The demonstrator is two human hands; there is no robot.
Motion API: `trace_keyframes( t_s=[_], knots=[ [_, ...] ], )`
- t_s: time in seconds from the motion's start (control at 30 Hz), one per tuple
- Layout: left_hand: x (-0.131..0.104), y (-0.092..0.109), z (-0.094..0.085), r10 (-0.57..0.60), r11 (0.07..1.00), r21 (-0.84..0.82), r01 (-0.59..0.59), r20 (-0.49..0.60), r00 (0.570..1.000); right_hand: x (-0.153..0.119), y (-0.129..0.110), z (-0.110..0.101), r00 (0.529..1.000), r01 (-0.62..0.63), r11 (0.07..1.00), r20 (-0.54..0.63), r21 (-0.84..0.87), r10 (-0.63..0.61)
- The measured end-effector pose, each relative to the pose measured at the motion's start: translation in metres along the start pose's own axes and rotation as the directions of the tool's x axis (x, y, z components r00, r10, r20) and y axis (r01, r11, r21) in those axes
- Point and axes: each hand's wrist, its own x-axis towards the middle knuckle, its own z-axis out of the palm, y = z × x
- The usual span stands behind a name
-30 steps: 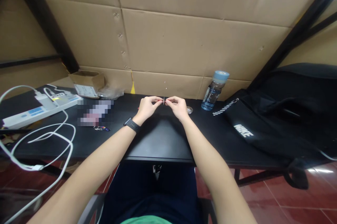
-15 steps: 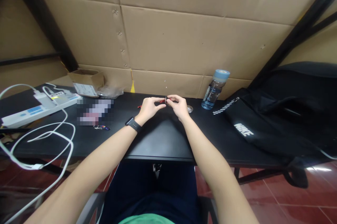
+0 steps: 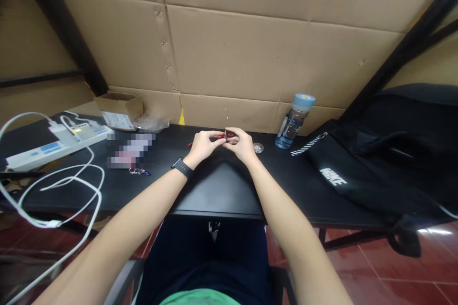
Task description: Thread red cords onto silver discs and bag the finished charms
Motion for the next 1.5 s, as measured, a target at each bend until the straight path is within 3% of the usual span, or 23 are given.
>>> trace_keyframes(
  t_s=[0.23, 0.6, 0.83, 0.97, 1.07, 1.17, 1.27, 1.33, 1.4, 1.5],
  knots=[
    [0.0, 0.0, -0.002, 0.016, 1.0, -0.016, -0.016, 0.02, 1.0, 0.0, 0.001, 0.0, 1.0, 0.007, 0.996, -0.027, -0.089, -0.009],
    [0.004, -0.007, -0.003, 0.058, 0.996, -0.072, -0.047, 0.163, 0.985, 0.004, 0.005, -0.016, 0.996, 0.091, 0.958, 0.019, -0.272, -0.089],
    [0.009, -0.013, -0.014, 0.082, 0.997, -0.014, -0.081, 0.247, 0.966, 0.006, 0.011, -0.02, 0.994, 0.1, 0.97, 0.056, -0.223, -0.089],
    [0.018, -0.032, -0.039, 0.009, 0.973, 0.23, -0.036, 0.119, 0.993, 0.007, 0.019, -0.021, 0.997, 0.079, 0.986, 0.028, -0.149, -0.075],
    [0.024, -0.053, -0.069, -0.061, 0.897, 0.427, 0.108, -0.124, 0.99, 0.008, 0.023, -0.023, 0.995, 0.096, 0.992, 0.011, -0.086, -0.095],
    [0.025, -0.071, -0.103, -0.108, 0.831, 0.475, 0.291, -0.375, 0.921, 0.008, 0.021, -0.024, 0.994, 0.109, 0.991, 0.024, -0.082, -0.107],
    [0.019, -0.083, -0.134, -0.147, 0.755, 0.404, 0.516, -0.663, 0.734, 0.008, 0.017, -0.026, 0.991, 0.132, 0.985, 0.043, -0.111, -0.127],
    [0.013, -0.09, -0.15, -0.212, 0.704, 0.326, 0.631, -0.751, 0.625, 0.008, 0.015, -0.027, 0.988, 0.151, 0.978, 0.058, -0.146, -0.144],
    [0.008, -0.096, -0.16, -0.293, 0.666, 0.284, 0.69, -0.75, 0.592, 0.008, 0.014, -0.028, 0.986, 0.165, 0.97, 0.069, -0.176, -0.155],
    [0.004, -0.105, -0.164, -0.378, 0.644, 0.29, 0.709, -0.685, 0.623, 0.008, 0.014, -0.028, 0.986, 0.163, 0.97, 0.074, -0.182, -0.152]
  ],
)
